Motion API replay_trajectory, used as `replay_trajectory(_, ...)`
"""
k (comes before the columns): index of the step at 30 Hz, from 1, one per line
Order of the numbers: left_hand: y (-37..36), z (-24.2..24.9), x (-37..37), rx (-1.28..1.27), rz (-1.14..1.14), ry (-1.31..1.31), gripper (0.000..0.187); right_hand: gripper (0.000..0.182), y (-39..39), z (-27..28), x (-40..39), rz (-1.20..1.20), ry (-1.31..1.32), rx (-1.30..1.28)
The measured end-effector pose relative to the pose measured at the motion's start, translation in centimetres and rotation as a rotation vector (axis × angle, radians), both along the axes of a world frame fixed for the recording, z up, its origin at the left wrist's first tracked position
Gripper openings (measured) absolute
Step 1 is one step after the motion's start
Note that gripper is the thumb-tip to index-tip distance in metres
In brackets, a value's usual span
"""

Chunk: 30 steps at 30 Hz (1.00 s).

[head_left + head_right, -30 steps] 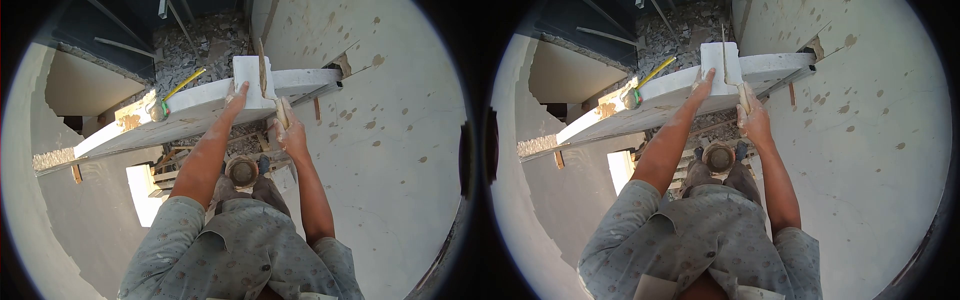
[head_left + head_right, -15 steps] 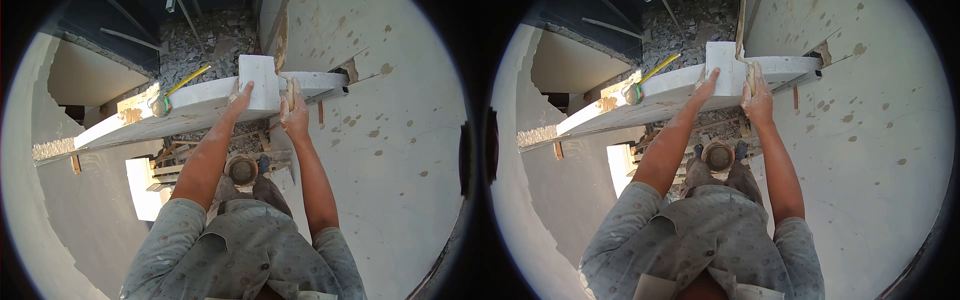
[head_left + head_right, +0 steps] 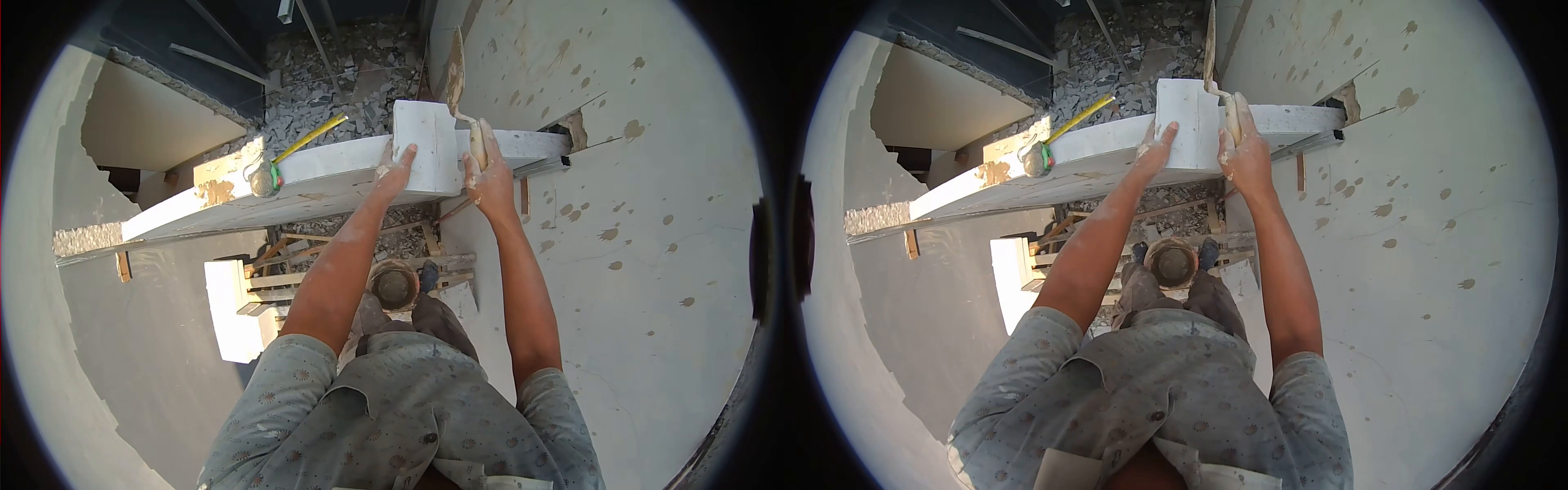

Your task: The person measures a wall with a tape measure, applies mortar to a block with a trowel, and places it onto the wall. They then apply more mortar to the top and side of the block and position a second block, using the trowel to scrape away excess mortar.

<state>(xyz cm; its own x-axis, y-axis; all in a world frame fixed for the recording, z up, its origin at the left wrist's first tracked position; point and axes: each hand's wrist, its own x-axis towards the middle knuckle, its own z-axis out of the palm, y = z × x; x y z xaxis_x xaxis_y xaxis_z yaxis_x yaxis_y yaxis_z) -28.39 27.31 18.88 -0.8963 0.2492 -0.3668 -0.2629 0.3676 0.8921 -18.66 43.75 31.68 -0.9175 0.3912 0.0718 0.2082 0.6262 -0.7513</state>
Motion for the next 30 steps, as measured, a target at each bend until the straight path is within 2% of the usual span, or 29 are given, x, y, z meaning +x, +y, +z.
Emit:
replay_trajectory(2, -0.2, 0.7, 0.7, -0.004, 0.011, -0.062, 0.085, 0.068, -1.2, 2.0, -1.0, -0.129, 0.206, -0.081)
replay_trajectory(5, 0.1, 0.4, 0.1, 0.019, 0.013, -0.02, 0.086, 0.068, 0.6, -3.6, -0.7, 0.016, -0.125, 0.025)
replay_trajectory(8, 0.4, -0.7, -1.0, 0.049, 0.012, 0.015, 0.087, 0.068, 2.0, -3.1, -1.0, 0.121, -0.018, 0.132)
replay_trajectory(10, -0.2, -1.0, 0.7, 0.003, 0.007, -0.05, 0.09, 0.068, -0.2, 0.2, -1.2, -0.001, 0.13, 0.058)
replay_trajectory(11, -0.1, 0.4, 0.6, -0.035, 0.005, -0.077, 0.092, 0.068, -0.8, 1.5, -1.7, -0.064, 0.218, 0.028)
replay_trajectory(12, 0.0, 1.5, 0.2, -0.071, 0.004, -0.094, 0.094, 0.068, -0.6, 0.4, -1.8, -0.042, 0.08, 0.035)
replay_trajectory(14, 0.1, -1.2, -0.1, -0.019, 0.006, -0.022, 0.094, 0.068, 0.4, -2.9, -1.6, 0.0, -0.185, 0.056)
replay_trajectory(17, 0.5, -2.0, -1.3, 0.021, 0.004, 0.048, 0.094, 0.068, 2.2, -3.8, -1.9, 0.101, -0.009, 0.147)
replay_trajectory(19, -0.3, -1.9, 0.8, -0.006, 0.0, -0.022, 0.094, 0.066, -0.4, -0.2, -1.4, -0.032, 0.089, -0.003)
replay_trajectory(20, -0.3, 0.4, 0.6, -0.023, -0.002, -0.063, 0.094, 0.065, -1.1, 1.2, -1.6, -0.102, 0.154, -0.071)
replay_trajectory(21, -0.1, 2.0, 0.2, -0.036, -0.006, -0.093, 0.094, 0.064, -0.3, -0.6, -1.6, -0.039, 0.054, -0.021)
replay_trajectory(23, 0.1, 0.3, 0.0, -0.015, -0.005, -0.037, 0.094, 0.063, 2.0, -5.4, -1.9, 0.082, -0.136, 0.085)
replay_trajectory(26, 0.4, -0.6, -1.3, 0.022, -0.005, 0.003, 0.094, 0.063, 1.8, -2.0, -2.2, 0.073, -0.055, 0.084)
replay_trajectory(28, -0.2, -0.9, 0.3, 0.02, -0.001, -0.049, 0.095, 0.064, -1.1, 0.4, -1.3, -0.055, 0.096, -0.022)
replay_trajectory(29, -0.1, 0.4, 0.3, 0.016, 0.004, -0.071, 0.095, 0.064, -2.0, 1.0, -1.4, -0.121, 0.187, -0.07)
replay_trajectory(30, -0.1, 1.3, 0.2, 0.012, 0.004, -0.089, 0.095, 0.064, -1.5, -0.4, -1.2, -0.078, 0.052, -0.032)
